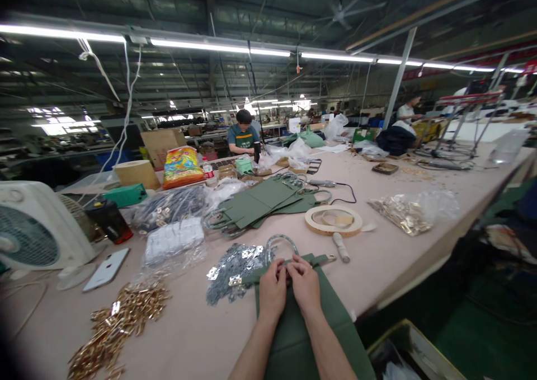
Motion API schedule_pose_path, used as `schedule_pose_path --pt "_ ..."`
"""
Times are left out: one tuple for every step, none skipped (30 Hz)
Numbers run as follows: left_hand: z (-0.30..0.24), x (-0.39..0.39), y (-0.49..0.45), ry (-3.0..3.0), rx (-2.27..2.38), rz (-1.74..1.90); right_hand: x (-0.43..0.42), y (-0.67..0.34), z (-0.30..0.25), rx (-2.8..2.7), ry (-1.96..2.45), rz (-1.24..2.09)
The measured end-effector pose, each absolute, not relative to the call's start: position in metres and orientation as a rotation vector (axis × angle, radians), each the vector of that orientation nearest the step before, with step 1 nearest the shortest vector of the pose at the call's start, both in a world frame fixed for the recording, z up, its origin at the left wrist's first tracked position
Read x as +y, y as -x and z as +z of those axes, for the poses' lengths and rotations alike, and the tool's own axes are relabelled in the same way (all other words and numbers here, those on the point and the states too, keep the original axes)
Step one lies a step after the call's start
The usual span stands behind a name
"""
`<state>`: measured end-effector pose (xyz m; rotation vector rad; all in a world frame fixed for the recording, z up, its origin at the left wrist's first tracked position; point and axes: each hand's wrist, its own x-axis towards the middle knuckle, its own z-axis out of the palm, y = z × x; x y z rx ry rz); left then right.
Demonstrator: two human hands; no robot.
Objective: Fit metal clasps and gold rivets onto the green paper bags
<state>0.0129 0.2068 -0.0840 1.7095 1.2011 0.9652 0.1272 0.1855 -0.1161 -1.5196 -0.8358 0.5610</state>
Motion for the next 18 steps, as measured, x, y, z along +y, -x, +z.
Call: schedule_pose_path --pt "-0.084 0.208 -0.013 -1.685 1.187 0.971 0.186 -0.127 -0.117 -0.841 1.522 0.556" --pt "-0.085 0.209 -0.014 -1.658 1.173 0.979 0.186 -0.128 -0.117 -0.847 1.524 0.552" --pt "-0.085 0.210 -0.015 -1.630 1.160 0.989 0.186 -0.128 -0.117 -0.852 1.527 0.547" --pt "-0.085 0.211 -0.015 -1.599 1.149 1.000 0.186 -0.128 -0.117 -0.859 1.531 0.541" --pt "-0.085 0.212 -0.016 -1.568 1.137 1.011 0.185 -0.127 -0.116 -0.867 1.537 0.532" --pt "-0.086 0.212 -0.017 -1.534 1.125 1.022 0.185 -0.127 -0.116 -0.874 1.544 0.522" --pt "-0.086 0.213 -0.017 -1.498 1.115 1.030 0.185 -0.127 -0.115 -0.877 1.552 0.511" --pt "-0.086 0.214 -0.018 -1.462 1.106 1.034 0.184 -0.127 -0.114 -0.877 1.560 0.503" --pt "-0.086 0.215 -0.018 -1.427 1.100 1.035 0.184 -0.127 -0.113 -0.876 1.567 0.498" --pt "-0.086 0.216 -0.018 -1.395 1.098 1.035 0.184 -0.126 -0.112 -0.874 1.571 0.496" --pt "-0.087 0.217 -0.019 -1.370 1.096 1.035 0.184 -0.126 -0.111 -0.871 1.572 0.496" --pt "-0.087 0.218 -0.020 -1.353 1.098 1.035 0.183 -0.126 -0.110 -0.869 1.571 0.495" --pt "-0.088 0.219 -0.020 -1.341 1.100 1.036 0.183 -0.126 -0.109 -0.869 1.568 0.495" --pt "-0.089 0.219 -0.021 -1.335 1.103 1.037 0.183 -0.126 -0.108 -0.868 1.567 0.496" --pt "-0.090 0.220 -0.021 -1.332 1.106 1.040 0.182 -0.126 -0.108 -0.867 1.568 0.500" --pt "-0.091 0.221 -0.022 -1.330 1.111 1.043 0.182 -0.126 -0.107 -0.865 1.572 0.505" --pt "-0.092 0.221 -0.023 -1.328 1.117 1.045 0.181 -0.126 -0.106 -0.863 1.576 0.511" --pt "-0.093 0.222 -0.024 -1.325 1.124 1.047 0.181 -0.126 -0.105 -0.863 1.581 0.517"
